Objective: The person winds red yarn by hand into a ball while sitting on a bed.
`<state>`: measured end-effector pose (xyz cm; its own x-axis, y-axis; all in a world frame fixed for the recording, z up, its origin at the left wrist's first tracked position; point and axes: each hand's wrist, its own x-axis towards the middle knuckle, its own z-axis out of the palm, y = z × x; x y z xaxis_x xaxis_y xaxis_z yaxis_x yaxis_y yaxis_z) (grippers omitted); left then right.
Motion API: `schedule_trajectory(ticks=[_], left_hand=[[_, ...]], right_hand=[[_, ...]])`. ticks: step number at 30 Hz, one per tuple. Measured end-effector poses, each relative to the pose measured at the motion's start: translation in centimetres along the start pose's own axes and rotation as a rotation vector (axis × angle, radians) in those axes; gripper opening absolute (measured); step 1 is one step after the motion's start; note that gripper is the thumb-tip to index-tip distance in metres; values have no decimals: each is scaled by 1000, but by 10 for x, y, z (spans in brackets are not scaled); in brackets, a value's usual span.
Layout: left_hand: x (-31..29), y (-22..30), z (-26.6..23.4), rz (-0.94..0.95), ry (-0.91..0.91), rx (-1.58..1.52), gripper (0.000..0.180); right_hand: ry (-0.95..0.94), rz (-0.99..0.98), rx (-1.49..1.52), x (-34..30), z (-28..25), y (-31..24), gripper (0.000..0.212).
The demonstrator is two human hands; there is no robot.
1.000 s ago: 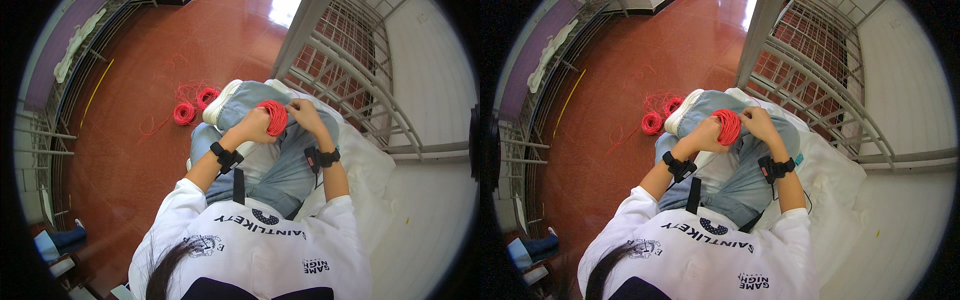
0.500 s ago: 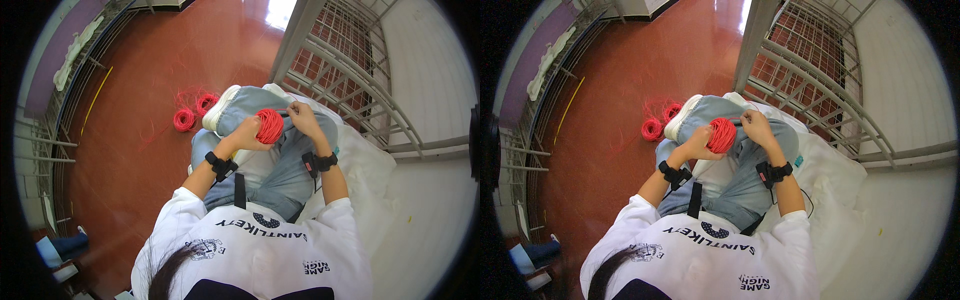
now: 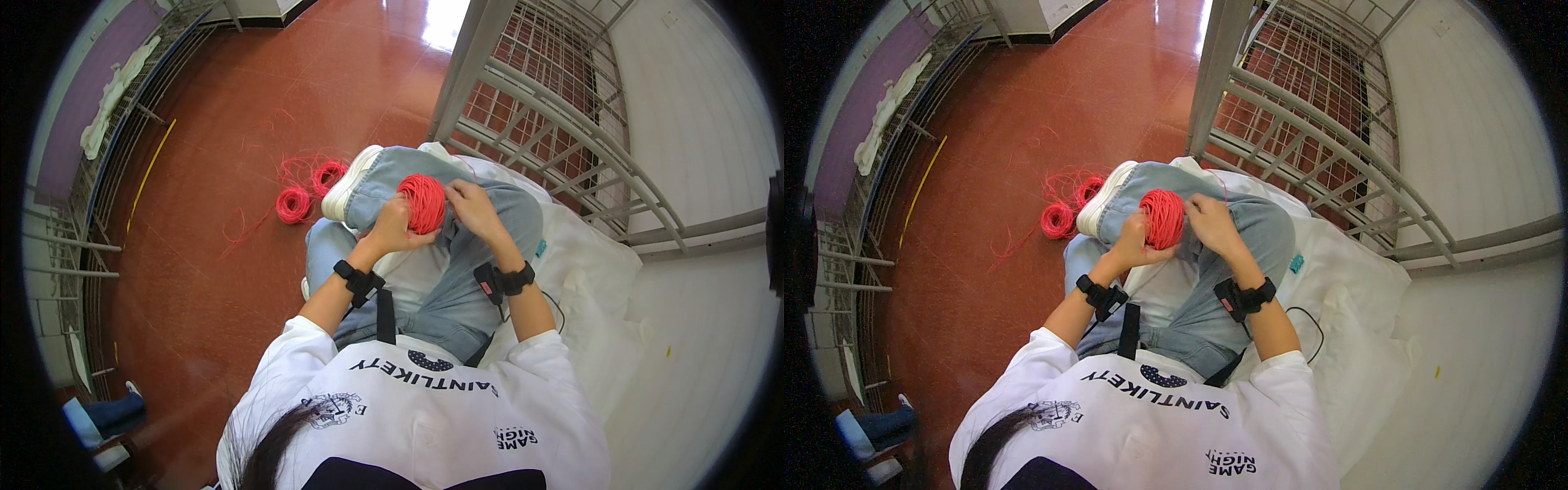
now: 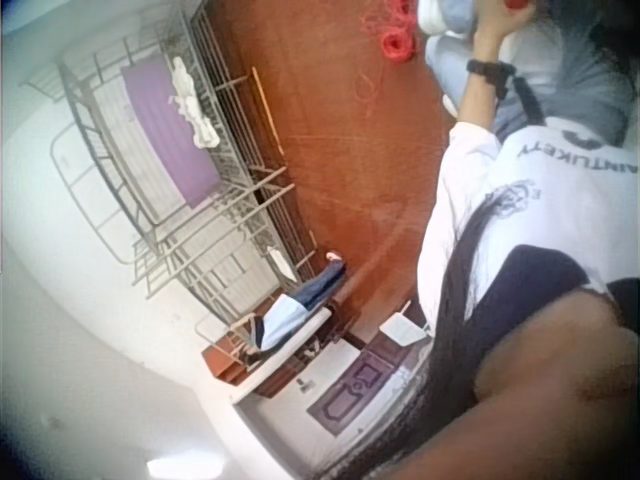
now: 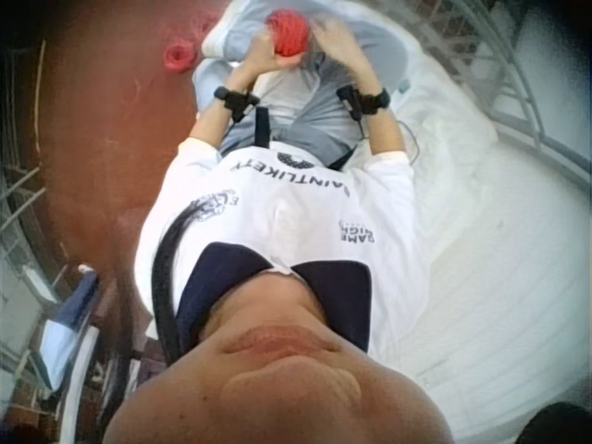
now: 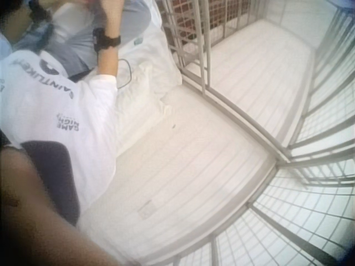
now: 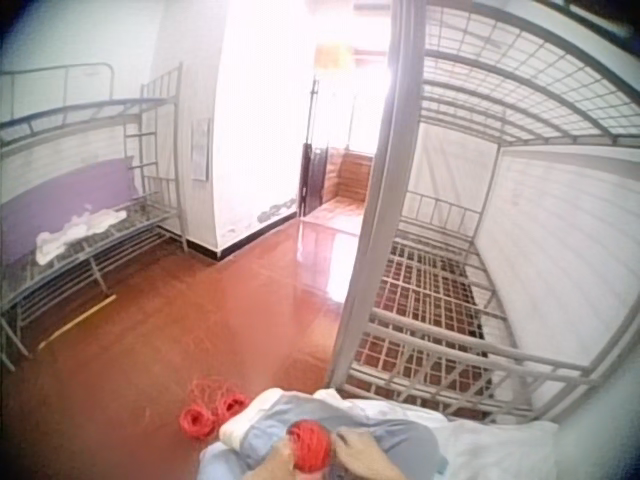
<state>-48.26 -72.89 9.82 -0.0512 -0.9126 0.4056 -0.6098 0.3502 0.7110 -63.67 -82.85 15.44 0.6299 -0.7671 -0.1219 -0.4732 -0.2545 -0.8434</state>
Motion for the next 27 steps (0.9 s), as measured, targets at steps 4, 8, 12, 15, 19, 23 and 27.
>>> schedule_trajectory(ticks=[4, 8, 12, 15, 19, 23, 27], left_hand=[[12, 21, -12, 85, 273, 5, 35], [21, 58, -35, -64, 512, -245, 30], [30, 46, -47, 23, 520, 8, 29], [33, 35, -46, -59, 567, -120, 26], [22, 22, -49, -252, 420, -215, 26], [21, 5, -45, -505, 415, -758, 16], [23, 5, -35, -397, 262, -426, 13]], right_hand=[[35, -255, -557, -20, -8, -42, 22], [15, -428, -390, -28, -18, -71, 17], [-19, -467, -145, -20, -18, -77, 14], [-64, -341, -13, -12, -11, -85, 16], [-120, -217, 78, 5, 8, -70, 20], [-26, -197, 139, 14, 34, -39, 27], [19, -5, 352, 17, 28, -48, 29]])
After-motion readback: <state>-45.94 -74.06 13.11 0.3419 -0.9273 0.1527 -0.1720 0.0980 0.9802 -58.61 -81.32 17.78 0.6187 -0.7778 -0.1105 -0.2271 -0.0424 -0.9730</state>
